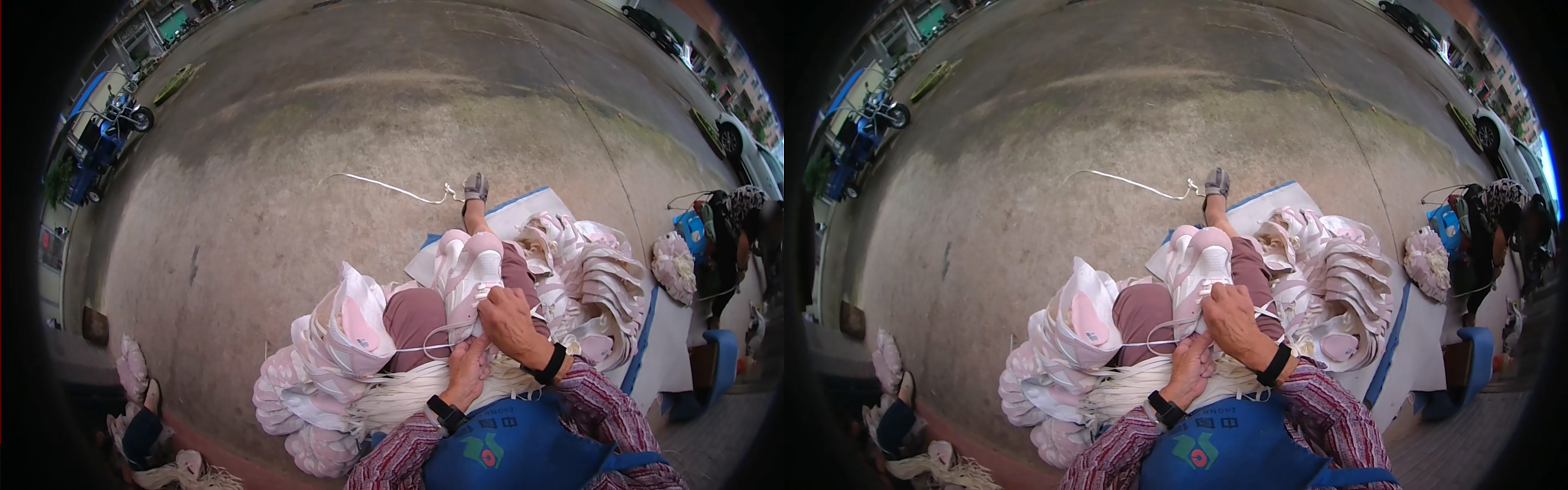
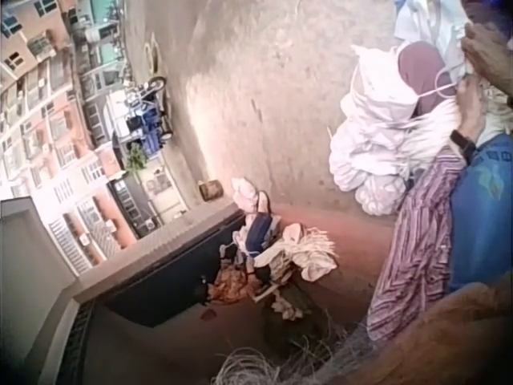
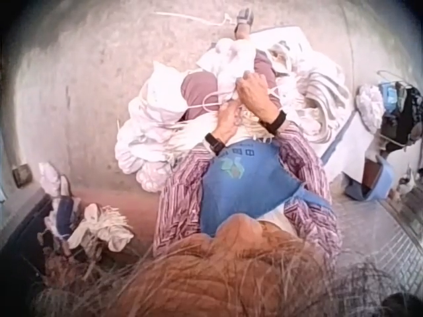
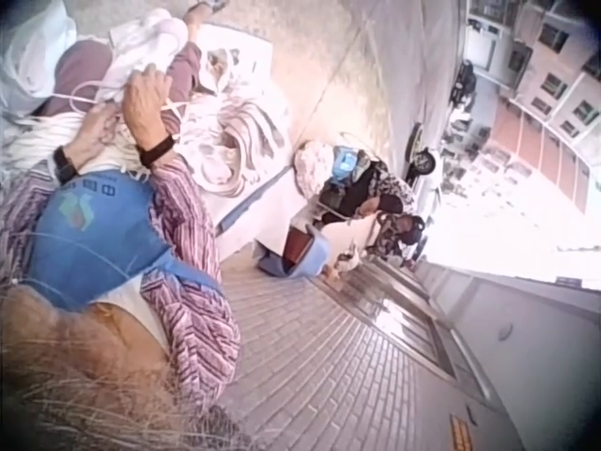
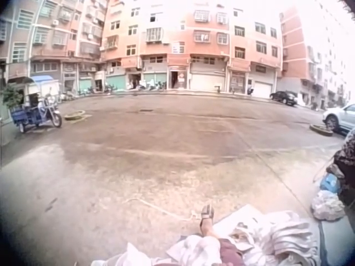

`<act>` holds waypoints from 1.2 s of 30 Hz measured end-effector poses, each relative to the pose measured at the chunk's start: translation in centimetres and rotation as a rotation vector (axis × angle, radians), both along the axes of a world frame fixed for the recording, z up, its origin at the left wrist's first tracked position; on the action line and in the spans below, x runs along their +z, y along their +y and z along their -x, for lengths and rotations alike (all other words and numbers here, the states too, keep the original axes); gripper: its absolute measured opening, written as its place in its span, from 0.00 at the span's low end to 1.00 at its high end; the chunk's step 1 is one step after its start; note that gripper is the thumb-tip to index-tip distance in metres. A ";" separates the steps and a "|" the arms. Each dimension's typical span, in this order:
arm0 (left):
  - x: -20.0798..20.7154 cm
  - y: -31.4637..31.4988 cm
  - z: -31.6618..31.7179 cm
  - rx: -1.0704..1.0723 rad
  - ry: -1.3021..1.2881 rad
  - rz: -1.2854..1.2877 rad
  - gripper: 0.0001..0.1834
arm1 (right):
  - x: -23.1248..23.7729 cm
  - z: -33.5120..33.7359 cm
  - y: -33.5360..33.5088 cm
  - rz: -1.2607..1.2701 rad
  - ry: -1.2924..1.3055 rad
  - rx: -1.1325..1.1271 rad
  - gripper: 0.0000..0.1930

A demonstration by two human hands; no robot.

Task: Lacing and preparing shoe uppers for further manufacturing processes.

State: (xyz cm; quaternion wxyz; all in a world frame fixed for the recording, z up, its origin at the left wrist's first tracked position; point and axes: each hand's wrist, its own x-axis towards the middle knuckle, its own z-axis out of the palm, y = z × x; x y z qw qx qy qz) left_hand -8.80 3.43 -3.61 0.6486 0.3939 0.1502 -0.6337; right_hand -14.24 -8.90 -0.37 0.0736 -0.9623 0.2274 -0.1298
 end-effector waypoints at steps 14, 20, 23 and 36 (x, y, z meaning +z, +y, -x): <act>2.4 3.3 -6.2 -0.406 -0.541 0.127 0.18 | 9.4 0.0 5.6 -1.269 -0.175 0.553 0.07; 1.8 -0.1 -5.9 -0.533 -0.476 0.103 0.17 | 11.8 -0.3 10.7 -1.639 -0.156 1.085 0.12; 4.5 -0.6 -6.2 -0.492 -0.518 0.078 0.12 | 12.2 0.8 9.9 -1.618 -0.195 1.130 0.10; 5.6 6.1 -10.2 -0.530 -0.656 -0.014 0.10 | 1.3 6.6 -0.6 -0.657 -0.283 -0.083 0.04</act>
